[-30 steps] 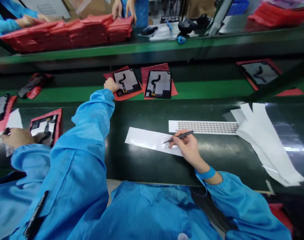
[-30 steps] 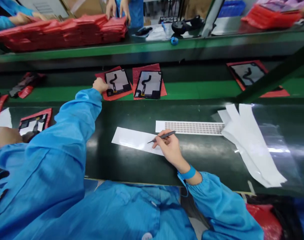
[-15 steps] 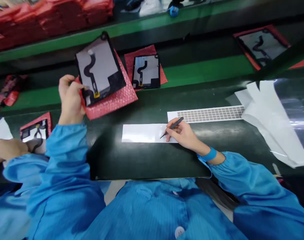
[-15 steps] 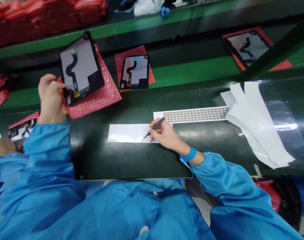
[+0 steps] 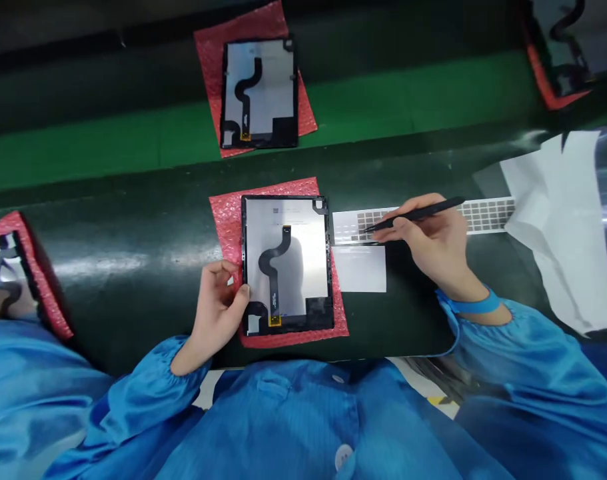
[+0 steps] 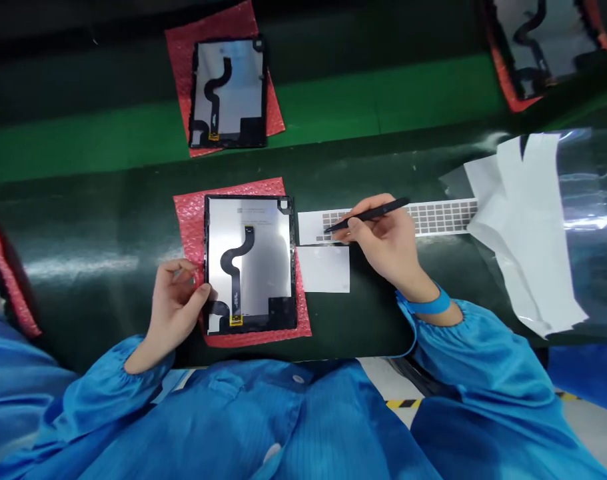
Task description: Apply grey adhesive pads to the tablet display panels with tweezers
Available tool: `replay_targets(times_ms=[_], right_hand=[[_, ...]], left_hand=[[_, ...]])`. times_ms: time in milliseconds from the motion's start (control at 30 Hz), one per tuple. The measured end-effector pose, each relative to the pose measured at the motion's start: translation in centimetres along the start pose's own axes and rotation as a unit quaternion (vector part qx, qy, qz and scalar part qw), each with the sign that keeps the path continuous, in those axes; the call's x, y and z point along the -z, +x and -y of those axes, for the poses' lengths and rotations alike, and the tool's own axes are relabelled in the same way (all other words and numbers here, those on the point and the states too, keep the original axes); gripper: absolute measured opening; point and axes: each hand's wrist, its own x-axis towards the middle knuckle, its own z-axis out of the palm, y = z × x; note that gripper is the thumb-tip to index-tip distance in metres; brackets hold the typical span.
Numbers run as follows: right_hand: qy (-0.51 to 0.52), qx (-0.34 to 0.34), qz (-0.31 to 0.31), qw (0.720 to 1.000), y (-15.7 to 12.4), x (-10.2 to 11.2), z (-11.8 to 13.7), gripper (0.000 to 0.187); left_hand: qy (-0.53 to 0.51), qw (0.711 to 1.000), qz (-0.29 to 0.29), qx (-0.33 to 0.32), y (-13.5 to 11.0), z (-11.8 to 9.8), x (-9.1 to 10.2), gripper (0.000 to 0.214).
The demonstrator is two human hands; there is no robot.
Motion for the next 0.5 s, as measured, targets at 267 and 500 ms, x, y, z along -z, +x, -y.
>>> replay_targets(times_ms=[267, 500], right_hand=[[-0.078, -0.011, 0.03, 0.996, -0.4, 0.1, -1.2, 0.027], [-0.103, -0.017, 0.016, 0.994, -0.8, 0.0, -1.0, 0.025]], left_hand=[[0.354, 0.869, -0.027, -0.346, 2.6, -3.6, 0.1, 0.044], [0.374, 0.768, 0.248, -0.457, 5.1, -4.6, -7.6, 0.053]])
